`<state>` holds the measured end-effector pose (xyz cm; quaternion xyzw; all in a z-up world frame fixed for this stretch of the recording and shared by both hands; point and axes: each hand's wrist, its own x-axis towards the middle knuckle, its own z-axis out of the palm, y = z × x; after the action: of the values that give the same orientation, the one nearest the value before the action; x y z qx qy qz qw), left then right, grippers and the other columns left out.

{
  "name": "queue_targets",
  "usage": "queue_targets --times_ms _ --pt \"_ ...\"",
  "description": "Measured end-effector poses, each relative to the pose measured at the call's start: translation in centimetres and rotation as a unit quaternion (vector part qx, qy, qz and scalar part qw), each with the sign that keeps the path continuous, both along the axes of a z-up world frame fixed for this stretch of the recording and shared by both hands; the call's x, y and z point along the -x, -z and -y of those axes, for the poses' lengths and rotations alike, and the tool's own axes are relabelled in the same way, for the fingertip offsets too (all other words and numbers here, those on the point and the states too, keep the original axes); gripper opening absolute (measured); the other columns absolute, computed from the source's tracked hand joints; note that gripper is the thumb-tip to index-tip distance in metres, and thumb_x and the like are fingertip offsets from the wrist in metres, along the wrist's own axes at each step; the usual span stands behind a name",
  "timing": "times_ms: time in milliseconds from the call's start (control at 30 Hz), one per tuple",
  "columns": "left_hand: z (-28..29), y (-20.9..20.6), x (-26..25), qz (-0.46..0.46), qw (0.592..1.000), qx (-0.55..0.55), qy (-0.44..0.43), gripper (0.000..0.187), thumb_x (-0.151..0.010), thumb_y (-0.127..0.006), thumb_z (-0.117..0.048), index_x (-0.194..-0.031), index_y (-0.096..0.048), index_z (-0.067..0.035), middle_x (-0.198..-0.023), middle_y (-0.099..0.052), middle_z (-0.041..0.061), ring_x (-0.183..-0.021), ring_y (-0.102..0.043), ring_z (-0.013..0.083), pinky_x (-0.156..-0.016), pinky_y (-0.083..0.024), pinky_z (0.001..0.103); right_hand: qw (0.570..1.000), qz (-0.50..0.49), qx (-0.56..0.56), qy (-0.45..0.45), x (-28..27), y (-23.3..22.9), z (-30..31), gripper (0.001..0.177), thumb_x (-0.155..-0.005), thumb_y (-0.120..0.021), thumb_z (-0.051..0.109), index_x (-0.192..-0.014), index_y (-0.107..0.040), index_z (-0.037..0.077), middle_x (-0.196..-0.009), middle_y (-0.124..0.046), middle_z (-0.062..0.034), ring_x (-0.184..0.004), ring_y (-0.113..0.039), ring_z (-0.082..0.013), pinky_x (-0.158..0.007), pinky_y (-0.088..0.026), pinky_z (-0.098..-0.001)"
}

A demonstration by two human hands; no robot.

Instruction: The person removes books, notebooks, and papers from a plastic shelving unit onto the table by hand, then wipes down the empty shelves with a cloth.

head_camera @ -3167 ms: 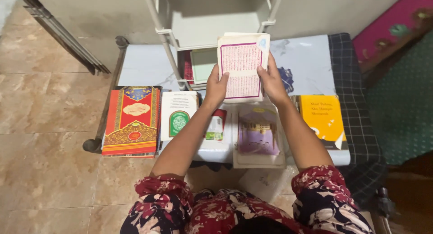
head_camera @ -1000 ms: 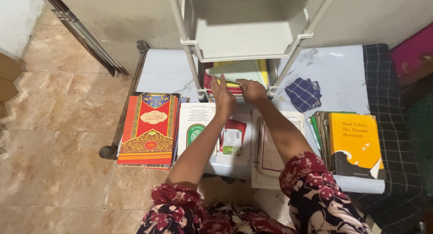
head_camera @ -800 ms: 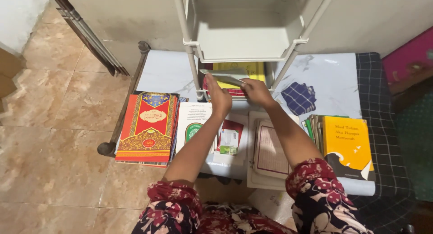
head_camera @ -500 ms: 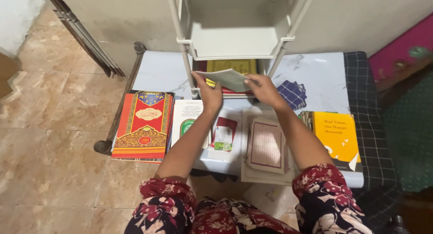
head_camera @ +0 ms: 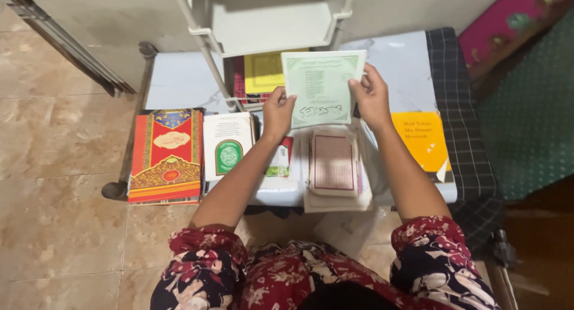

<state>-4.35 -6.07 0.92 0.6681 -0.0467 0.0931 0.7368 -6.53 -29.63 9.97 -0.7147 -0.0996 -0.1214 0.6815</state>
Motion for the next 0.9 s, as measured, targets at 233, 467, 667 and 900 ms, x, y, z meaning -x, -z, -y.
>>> queue_targets --times_ms 233,467,667,900 --pt "4.7 4.5 1.7 -0.018 0.983 -0.182 0.021 0.029 -0.087 -0.073 -0.01 -0.114 -0.069 -0.001 -0.097 -0.076 0.014 -0.087 -0.07 0.0241 -0.081 -0.054 0.033 0.988 -0.08 0.029 0.132 2.5 5.4 3.8 0.048 -0.1 -0.055 -0.003 -0.149 -0.053 0.001 -0.116 -0.071 -0.0139 -0.097 -0.059 -0.0151 -0.085 -0.048 -0.027" --pt "7.6 12.1 5.8 -0.115 0.966 -0.211 0.09 0.048 -0.08 -0.062 -0.007 -0.128 -0.06 -0.004 -0.11 -0.073 0.019 -0.1 -0.071 0.0318 -0.089 -0.054 0.038 0.961 -0.057 0.22 0.159 5.5 15.8 7.2 0.049 -0.091 -0.061 0.001 -0.14 -0.06 0.001 -0.12 -0.072 -0.0185 -0.107 -0.069 -0.023 -0.091 -0.053 -0.0325" --pt "7.5 12.5 9.1 -0.211 0.93 -0.289 0.081 0.048 -0.084 -0.055 -0.003 -0.132 -0.064 -0.003 -0.117 -0.072 0.023 -0.112 -0.068 0.0371 -0.099 -0.052 0.041 0.919 -0.265 0.236 0.173 7.5 19.9 7.2 0.061 -0.087 -0.059 0.01 -0.147 -0.054 0.007 -0.117 -0.074 -0.0213 -0.104 -0.073 -0.0297 -0.091 -0.054 -0.0356" --pt "8.3 11.5 8.7 -0.243 0.874 -0.413 0.082 0.075 -0.083 -0.06 -0.006 -0.154 -0.037 -0.006 -0.142 -0.044 0.027 -0.129 -0.05 0.0439 -0.107 -0.045 0.046 0.874 -0.23 0.398 0.16 8.0 18.6 5.3 0.072 -0.077 -0.073 0.01 -0.146 -0.052 0.011 -0.135 -0.055 -0.0259 -0.125 -0.05 -0.042 -0.106 -0.042 -0.0471"
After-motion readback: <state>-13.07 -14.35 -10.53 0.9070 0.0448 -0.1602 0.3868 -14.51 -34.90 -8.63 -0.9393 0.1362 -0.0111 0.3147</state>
